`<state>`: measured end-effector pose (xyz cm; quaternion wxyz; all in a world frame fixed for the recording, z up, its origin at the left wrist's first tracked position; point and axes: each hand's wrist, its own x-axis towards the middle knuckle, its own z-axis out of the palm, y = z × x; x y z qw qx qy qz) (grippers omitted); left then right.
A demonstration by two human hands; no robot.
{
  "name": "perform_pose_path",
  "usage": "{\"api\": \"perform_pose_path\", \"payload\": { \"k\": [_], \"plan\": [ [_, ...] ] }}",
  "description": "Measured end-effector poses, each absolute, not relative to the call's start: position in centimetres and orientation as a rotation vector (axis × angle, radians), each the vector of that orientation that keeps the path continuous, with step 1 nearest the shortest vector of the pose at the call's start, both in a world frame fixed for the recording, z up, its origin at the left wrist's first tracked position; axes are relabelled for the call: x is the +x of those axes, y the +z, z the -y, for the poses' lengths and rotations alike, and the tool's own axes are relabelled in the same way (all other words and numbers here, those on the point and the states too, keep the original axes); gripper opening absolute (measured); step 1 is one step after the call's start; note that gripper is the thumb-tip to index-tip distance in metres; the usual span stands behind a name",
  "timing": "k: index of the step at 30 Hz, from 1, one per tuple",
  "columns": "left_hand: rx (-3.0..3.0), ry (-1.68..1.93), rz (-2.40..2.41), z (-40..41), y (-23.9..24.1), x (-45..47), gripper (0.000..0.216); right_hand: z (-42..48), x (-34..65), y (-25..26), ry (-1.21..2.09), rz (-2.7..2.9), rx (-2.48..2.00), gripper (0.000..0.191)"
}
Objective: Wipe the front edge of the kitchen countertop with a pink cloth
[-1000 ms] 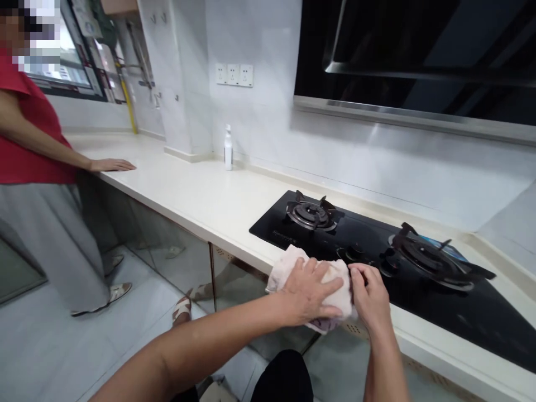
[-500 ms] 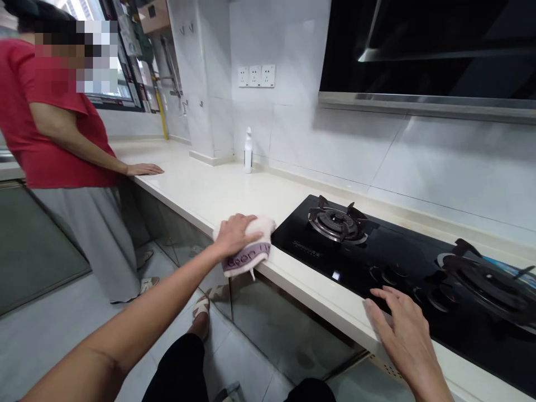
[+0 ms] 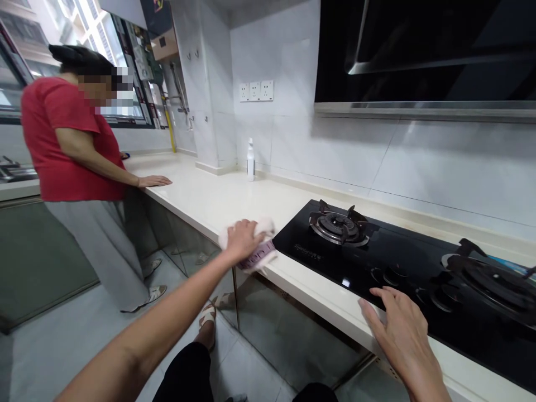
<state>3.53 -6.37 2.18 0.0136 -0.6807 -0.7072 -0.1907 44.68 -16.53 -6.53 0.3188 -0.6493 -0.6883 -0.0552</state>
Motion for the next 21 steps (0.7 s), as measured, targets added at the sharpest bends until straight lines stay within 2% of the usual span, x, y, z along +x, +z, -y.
{"api": "perform_pose_path", "payload": {
  "k": [4,8,13,17,21],
  "plan": [
    [-2.344,-0.753,1.917,11.3,-0.4,9.8,0.047,15.9,45.7,-7.4,-0.146,1.807,-1.689,0.066],
    [-2.594,-0.779,1.69,12.5,-0.1,10.7,0.047,15.9,46.3,-7.6,-0.1,1.808,-1.706,0.066],
    [-2.566,-0.658,1.91,8.7,2.4,6.0,0.059,17.0,45.3,-6.3,-0.111,1.823,-1.694,0.062],
    [-2.215,-0.596,2.175,4.6,3.5,0.9,0.06,17.7,43.7,-5.5,-0.146,1.82,-1.654,0.053],
    [-1.904,-0.451,2.391,1.8,5.1,-4.3,0.074,18.0,42.3,-4.8,-0.171,1.764,-1.617,0.042]
  ]
}}
